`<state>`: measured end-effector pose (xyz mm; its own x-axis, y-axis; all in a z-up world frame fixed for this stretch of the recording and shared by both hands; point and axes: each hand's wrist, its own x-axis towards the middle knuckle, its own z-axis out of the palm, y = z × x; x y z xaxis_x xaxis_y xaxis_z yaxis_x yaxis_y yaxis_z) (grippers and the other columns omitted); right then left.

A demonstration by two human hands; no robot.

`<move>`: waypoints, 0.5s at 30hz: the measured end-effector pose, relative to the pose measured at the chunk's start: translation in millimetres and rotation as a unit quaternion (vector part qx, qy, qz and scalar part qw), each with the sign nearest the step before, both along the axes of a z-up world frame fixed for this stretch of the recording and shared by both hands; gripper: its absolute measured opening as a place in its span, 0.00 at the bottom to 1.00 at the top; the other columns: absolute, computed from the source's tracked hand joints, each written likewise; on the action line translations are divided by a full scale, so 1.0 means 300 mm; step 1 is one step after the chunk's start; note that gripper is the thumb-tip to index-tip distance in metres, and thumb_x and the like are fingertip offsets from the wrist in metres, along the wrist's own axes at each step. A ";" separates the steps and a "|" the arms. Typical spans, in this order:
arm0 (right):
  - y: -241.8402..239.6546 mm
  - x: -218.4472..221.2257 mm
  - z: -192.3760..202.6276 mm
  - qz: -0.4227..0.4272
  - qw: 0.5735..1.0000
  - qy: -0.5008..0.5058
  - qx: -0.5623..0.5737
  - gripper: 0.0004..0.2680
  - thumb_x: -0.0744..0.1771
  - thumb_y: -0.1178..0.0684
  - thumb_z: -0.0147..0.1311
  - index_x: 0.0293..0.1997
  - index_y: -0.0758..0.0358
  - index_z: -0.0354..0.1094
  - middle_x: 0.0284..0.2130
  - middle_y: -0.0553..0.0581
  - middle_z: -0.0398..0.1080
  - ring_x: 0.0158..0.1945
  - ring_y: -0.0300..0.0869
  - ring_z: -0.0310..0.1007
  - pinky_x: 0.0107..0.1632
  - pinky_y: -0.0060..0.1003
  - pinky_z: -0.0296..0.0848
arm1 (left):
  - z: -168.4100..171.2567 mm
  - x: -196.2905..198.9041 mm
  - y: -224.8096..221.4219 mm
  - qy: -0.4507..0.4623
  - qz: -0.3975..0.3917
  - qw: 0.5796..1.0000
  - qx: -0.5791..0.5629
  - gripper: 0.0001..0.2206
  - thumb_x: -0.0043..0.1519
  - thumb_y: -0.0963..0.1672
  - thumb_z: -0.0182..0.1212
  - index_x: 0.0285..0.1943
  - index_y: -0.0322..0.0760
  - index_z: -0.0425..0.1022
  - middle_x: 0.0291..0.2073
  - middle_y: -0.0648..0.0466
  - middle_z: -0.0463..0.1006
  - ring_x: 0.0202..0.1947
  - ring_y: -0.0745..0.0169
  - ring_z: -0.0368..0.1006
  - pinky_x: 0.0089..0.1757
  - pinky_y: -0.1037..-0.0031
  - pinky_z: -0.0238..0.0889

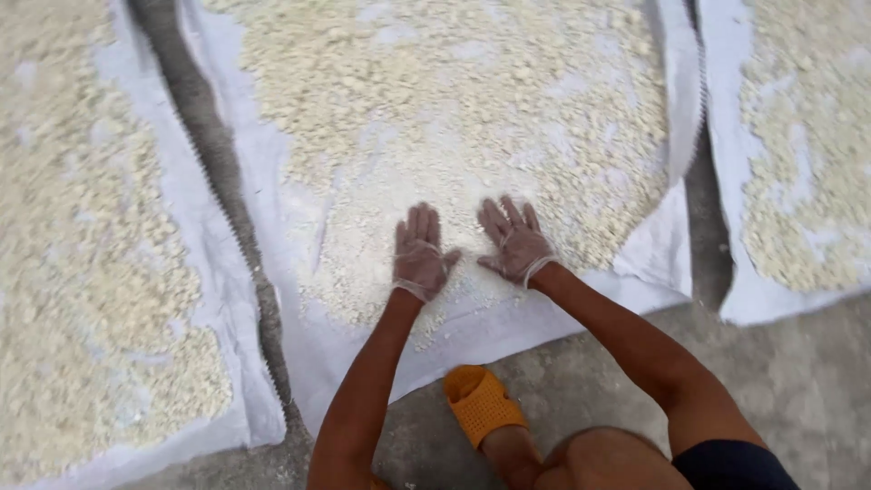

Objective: The person spreads small white granules evenly across a large white sack using both gloved hands. They repeatedly pat, rub, and smooth the granules to create a uniform layer. The person adjusts the sack edges and continues spreading until the surface appears level.

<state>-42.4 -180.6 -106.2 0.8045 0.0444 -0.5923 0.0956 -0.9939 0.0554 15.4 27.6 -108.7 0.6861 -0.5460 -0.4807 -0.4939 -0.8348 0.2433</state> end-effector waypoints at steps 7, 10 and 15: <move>-0.193 -0.168 0.051 -0.249 0.961 -0.118 -0.029 0.36 0.66 0.27 0.48 0.81 0.48 0.36 0.79 0.59 0.29 0.80 0.60 0.24 0.75 0.64 0.29 | 0.011 -0.007 0.000 -0.017 0.027 0.999 -0.028 0.43 0.66 0.62 0.41 0.82 0.35 0.37 0.81 0.44 0.35 0.80 0.46 0.27 0.71 0.54 0.19; -0.315 -0.214 0.050 -0.355 0.918 -0.177 0.008 0.36 0.67 0.32 0.51 0.81 0.54 0.35 0.79 0.62 0.29 0.80 0.60 0.26 0.75 0.64 0.30 | 0.017 -0.009 0.007 -0.013 0.023 0.999 -0.028 0.43 0.67 0.63 0.40 0.82 0.35 0.36 0.81 0.43 0.34 0.80 0.45 0.26 0.71 0.53 0.19; -0.480 -0.237 0.055 -0.410 0.890 -0.199 0.008 0.33 0.70 0.33 0.45 0.82 0.53 0.33 0.79 0.61 0.29 0.79 0.58 0.26 0.75 0.63 0.30 | -0.010 -0.010 0.009 -0.033 0.013 0.999 -0.016 0.44 0.66 0.62 0.43 0.82 0.33 0.36 0.81 0.42 0.33 0.80 0.43 0.26 0.72 0.52 0.19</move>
